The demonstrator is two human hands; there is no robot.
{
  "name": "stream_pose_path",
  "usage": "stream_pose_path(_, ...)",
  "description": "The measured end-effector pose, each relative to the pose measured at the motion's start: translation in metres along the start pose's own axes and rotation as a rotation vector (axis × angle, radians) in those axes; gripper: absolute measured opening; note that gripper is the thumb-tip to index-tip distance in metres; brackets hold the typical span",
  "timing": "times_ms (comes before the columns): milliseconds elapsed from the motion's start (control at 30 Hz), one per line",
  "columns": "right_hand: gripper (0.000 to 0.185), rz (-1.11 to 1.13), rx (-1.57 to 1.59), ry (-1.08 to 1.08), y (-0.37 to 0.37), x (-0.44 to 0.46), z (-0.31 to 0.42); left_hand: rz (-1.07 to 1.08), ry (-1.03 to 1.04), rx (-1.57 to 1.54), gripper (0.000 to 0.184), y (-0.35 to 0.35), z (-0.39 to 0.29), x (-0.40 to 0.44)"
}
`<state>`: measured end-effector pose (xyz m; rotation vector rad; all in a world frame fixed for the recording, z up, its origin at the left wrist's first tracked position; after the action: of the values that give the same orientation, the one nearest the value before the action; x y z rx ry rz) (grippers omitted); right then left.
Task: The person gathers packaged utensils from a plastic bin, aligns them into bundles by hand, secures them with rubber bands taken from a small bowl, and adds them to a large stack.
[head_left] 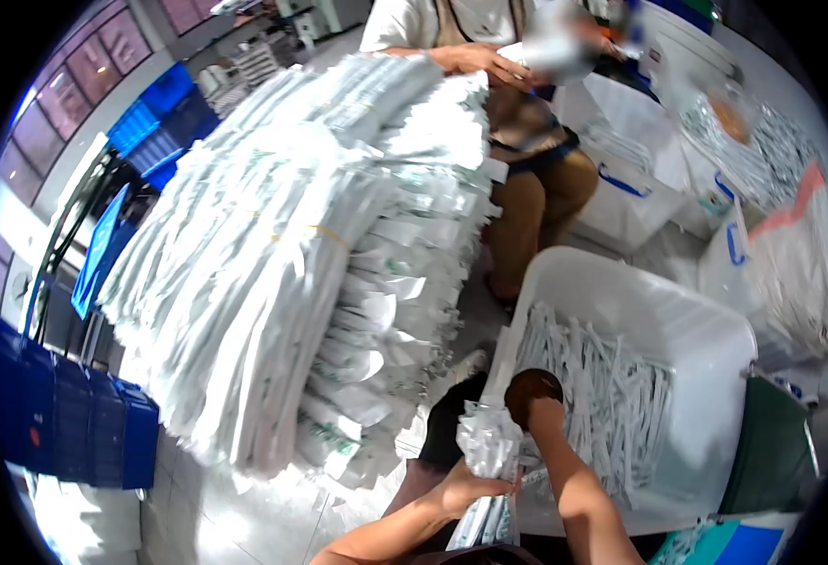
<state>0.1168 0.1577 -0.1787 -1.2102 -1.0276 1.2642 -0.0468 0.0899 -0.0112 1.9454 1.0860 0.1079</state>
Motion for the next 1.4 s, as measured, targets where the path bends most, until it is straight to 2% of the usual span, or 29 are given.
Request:
stream_pose_path(100,0.01,-0.009,-0.018,0.018,-0.007,-0.003,0.0,-0.034,0.002,0.07,0.03,0.009,0.002,-0.001)
stream_pose_path(133,0.01,-0.001,-0.008,0.035,-0.005,-0.004,-0.002,-0.119,-0.01,0.143,0.041,0.011,0.005,0.0)
stream_pose_path(200,0.011,-0.046,0.015,0.069,0.071,0.009,-0.023,-0.117,0.065,0.218,0.052,0.025,-0.003,-0.004)
stream_pose_path(233,0.013,-0.163,0.082,0.075,0.068,0.011,-0.025,-0.13,0.029,0.252,0.062,0.027,-0.004,-0.006)
stream_pose_path(267,0.016,-0.019,0.152,0.226,-0.035,-0.004,-0.001,-0.171,0.088,0.337,0.061,0.029,-0.008,-0.008)
stream_pose_path(333,0.016,-0.23,0.579,0.056,-0.119,-0.034,0.022,-0.262,0.085,0.438,0.058,0.02,-0.005,-0.005)
stream_pose_path(367,0.014,-0.283,0.69,-0.14,-0.149,-0.05,0.031,-0.26,0.115,0.463,0.054,0.032,-0.018,-0.009)
stream_pose_path(400,0.016,-0.221,0.623,-0.167,-0.155,-0.063,0.028,-0.269,0.136,0.471,0.052,0.033,-0.02,-0.007)
stream_pose_path(433,0.017,-0.242,1.017,-0.157,-0.198,-0.09,0.043,-0.231,0.098,0.543,0.05,0.036,-0.017,-0.001)
stream_pose_path(500,0.014,-0.278,0.627,-0.147,-0.233,-0.119,0.034,-0.153,0.045,0.689,0.046,0.052,-0.019,-0.001)
stream_pose_path(533,0.014,-0.284,0.622,-0.154,-0.244,-0.129,0.032,-0.115,0.038,0.762,0.044,0.064,-0.019,-0.003)
stream_pose_path(567,0.013,-0.203,0.448,-0.124,-0.25,-0.137,0.031,-0.071,0.197,0.649,0.035,0.062,-0.002,0.007)
stream_pose_path(600,0.014,-0.124,0.273,-0.087,-0.256,-0.146,0.029,-0.059,0.202,0.649,0.035,0.059,0.009,0.012)
stream_pose_path(667,0.014,-0.14,0.361,-0.039,-0.267,-0.154,0.025,0.095,0.141,0.528,0.042,0.064,0.024,0.017)
stream_pose_path(733,0.012,-0.364,0.237,-0.072,-0.258,-0.148,0.003,0.126,0.134,0.485,0.044,0.074,0.023,0.008)
stream_pose_path(800,0.009,-0.419,0.232,-0.097,-0.248,-0.127,-0.015,0.505,-0.236,-0.089,0.05,0.093,0.043,-0.006)
stream_pose_path(867,0.007,-0.376,0.987,0.028,-0.223,-0.108,-0.045,0.595,-0.333,-0.187,0.053,0.109,0.046,-0.032)
stream_pose_path(933,0.005,-0.451,1.181,0.104,-0.225,-0.131,-0.034,0.567,-0.372,-0.28,0.049,0.091,0.052,-0.034)
stream_pose_path(967,0.01,-0.396,1.848,0.216,-0.185,-0.142,-0.04,0.555,-0.388,-0.327,0.047,0.081,0.054,-0.032)
stream_pose_path(1000,0.015,-0.438,1.491,0.315,-0.173,-0.165,-0.041,0.544,-0.404,-0.38,0.045,0.071,0.058,-0.031)
stream_pose_path(1100,0.017,-0.339,2.025,0.297,-0.163,-0.219,-0.02,0.586,-0.463,-0.503,0.044,0.057,0.058,-0.037)
stream_pose_path(1133,0.019,-0.182,2.208,-0.161,-0.132,-0.224,-0.029,0.595,-0.465,-0.485,0.045,0.055,0.066,-0.034)
stream_pose_path(1167,0.004,-0.314,2.386,0.028,-0.181,-0.227,-0.008,0.634,-0.484,-0.478,0.045,0.06,0.07,-0.034)
stream_pose_path(1200,0.015,-0.451,2.544,0.236,-0.231,-0.227,0.011,0.675,-0.502,-0.476,0.045,0.065,0.074,-0.033)
stream_pose_path(1233,0.005,-0.464,2.541,-0.054,-0.237,-0.22,0.005,0.679,-0.52,-0.496,0.044,0.077,0.073,-0.039)
stream_pose_path(1267,0.005,-0.466,2.536,-0.047,-0.236,-0.213,0.002,0.712,-0.499,-0.45,0.043,0.09,0.068,-0.043)
stream_pose_path(1333,0.03,-0.639,1.514,-0.015,-0.255,-0.2,-0.003,0.669,-0.447,-0.298,0.043,0.104,0.065,-0.047)
stream_pose_path(1367,0.03,-0.636,1.504,-0.026,-0.265,-0.199,-0.005,0.683,-0.374,-0.195,0.041,0.106,0.065,-0.045)
stream_pose_path(1400,0.05,-0.53,1.485,-0.139,-0.279,-0.197,0.002,0.664,-0.415,-0.217,0.042,0.106,0.072,-0.046)
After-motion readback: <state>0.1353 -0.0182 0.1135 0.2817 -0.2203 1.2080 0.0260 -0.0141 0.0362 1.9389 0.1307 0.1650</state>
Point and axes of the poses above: each hand's wrist, its own x-axis towards the middle knuckle, its own y-axis out of the palm, z = x × y, the point moved 5 cm from there along x, towards the middle knuckle, and after that the axes turned 4 degrees about -z, right-handed, at the moved point
